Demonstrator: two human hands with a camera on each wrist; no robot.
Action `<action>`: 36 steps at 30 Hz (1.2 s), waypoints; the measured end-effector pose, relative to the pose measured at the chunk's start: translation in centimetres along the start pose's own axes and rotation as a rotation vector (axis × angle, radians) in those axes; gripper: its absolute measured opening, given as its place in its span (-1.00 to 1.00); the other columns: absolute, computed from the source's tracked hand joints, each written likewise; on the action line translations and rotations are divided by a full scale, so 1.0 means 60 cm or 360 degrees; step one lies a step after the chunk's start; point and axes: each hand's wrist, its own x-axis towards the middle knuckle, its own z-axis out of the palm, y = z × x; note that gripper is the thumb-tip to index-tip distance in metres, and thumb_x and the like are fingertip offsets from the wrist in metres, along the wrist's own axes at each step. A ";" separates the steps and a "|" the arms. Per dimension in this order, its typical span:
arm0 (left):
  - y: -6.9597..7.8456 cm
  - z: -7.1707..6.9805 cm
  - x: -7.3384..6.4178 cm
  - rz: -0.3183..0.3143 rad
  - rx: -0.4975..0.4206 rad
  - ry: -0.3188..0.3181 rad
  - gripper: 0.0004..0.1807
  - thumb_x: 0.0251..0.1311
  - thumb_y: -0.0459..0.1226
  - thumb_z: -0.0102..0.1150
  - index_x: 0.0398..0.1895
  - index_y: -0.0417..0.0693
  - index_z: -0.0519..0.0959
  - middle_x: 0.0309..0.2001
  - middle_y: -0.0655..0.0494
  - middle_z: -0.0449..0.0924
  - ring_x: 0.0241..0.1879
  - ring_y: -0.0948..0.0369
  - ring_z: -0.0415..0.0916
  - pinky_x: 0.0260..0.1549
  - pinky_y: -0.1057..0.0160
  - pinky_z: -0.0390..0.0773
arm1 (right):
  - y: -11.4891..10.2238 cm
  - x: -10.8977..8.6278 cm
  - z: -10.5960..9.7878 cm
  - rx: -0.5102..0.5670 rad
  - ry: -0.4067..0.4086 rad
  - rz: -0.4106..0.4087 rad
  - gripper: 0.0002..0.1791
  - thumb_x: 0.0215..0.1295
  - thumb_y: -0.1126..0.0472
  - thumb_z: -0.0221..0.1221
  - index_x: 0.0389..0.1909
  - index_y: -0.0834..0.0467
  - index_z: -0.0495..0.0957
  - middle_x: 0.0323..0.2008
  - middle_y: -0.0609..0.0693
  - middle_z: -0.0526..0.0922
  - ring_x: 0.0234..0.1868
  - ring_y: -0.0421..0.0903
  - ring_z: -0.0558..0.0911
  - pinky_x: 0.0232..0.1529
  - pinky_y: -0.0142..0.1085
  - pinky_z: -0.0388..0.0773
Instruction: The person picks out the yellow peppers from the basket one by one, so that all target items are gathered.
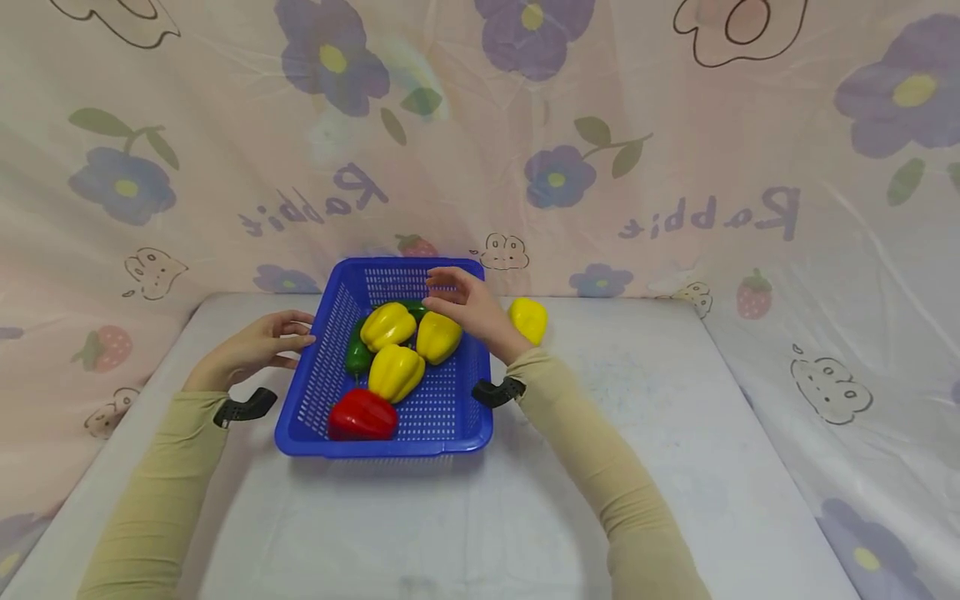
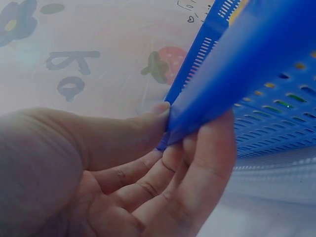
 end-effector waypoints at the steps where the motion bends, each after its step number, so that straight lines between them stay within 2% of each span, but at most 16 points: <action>1: 0.000 -0.001 0.000 0.0000 0.0001 0.0001 -0.40 0.35 -0.30 0.09 0.32 -0.39 0.11 0.00 -0.29 0.36 -0.21 0.09 0.54 -0.20 0.10 0.64 | 0.002 0.001 0.003 0.0002 0.0003 0.0016 -0.50 0.34 0.25 0.17 0.28 0.18 0.33 0.20 0.14 0.43 0.20 0.04 0.46 0.23 -0.13 0.36; 9: -0.005 -0.004 0.003 -0.0011 0.0005 0.0014 -0.42 0.35 -0.29 0.10 0.30 -0.35 0.14 0.02 -0.28 0.36 -0.19 0.09 0.54 -0.19 0.09 0.63 | 0.010 0.009 0.026 -0.0098 -0.0013 0.0139 -0.48 0.32 0.19 0.20 0.27 0.13 0.35 0.20 0.11 0.43 0.18 0.02 0.48 0.19 -0.16 0.41; 17: -0.001 -0.005 -0.001 0.0024 0.0009 -0.0029 -0.42 0.35 -0.30 0.08 0.30 -0.40 0.13 0.00 -0.30 0.36 -0.22 0.09 0.55 -0.20 0.09 0.64 | 0.019 0.016 0.037 -0.0139 -0.0097 0.0261 -0.49 0.30 0.17 0.22 0.25 0.12 0.36 0.15 0.06 0.48 0.13 -0.03 0.50 0.13 -0.18 0.46; 24: 0.000 -0.006 -0.001 0.0013 0.0022 -0.0027 -0.46 0.36 -0.28 0.07 0.27 -0.39 0.16 -0.06 -0.24 0.40 -0.21 0.08 0.55 -0.21 0.07 0.64 | 0.023 0.020 0.040 -0.0185 -0.0151 0.0307 -0.50 0.28 0.17 0.24 0.21 0.13 0.38 0.16 0.24 0.45 0.10 0.02 0.50 0.12 -0.17 0.47; 31: 0.002 -0.004 0.000 -0.0013 0.0068 0.0008 -0.41 0.30 -0.26 0.16 0.27 -0.35 0.18 -0.03 -0.28 0.34 -0.22 0.04 0.56 -0.22 0.05 0.64 | 0.021 0.018 0.045 -0.0268 -0.0219 0.0392 -0.43 0.27 0.15 0.24 0.27 0.18 0.34 0.17 0.21 0.46 0.12 -0.01 0.48 0.12 -0.20 0.47; 36: 0.000 -0.003 0.002 -0.0005 0.0065 0.0010 -0.41 0.30 -0.28 0.17 0.26 -0.36 0.18 -0.03 -0.29 0.32 -0.23 0.05 0.56 -0.22 0.05 0.64 | 0.022 0.019 0.048 -0.0244 -0.0281 0.0400 -0.39 0.28 0.17 0.22 0.30 0.26 0.30 0.16 0.25 0.46 0.09 0.02 0.50 0.15 -0.09 0.44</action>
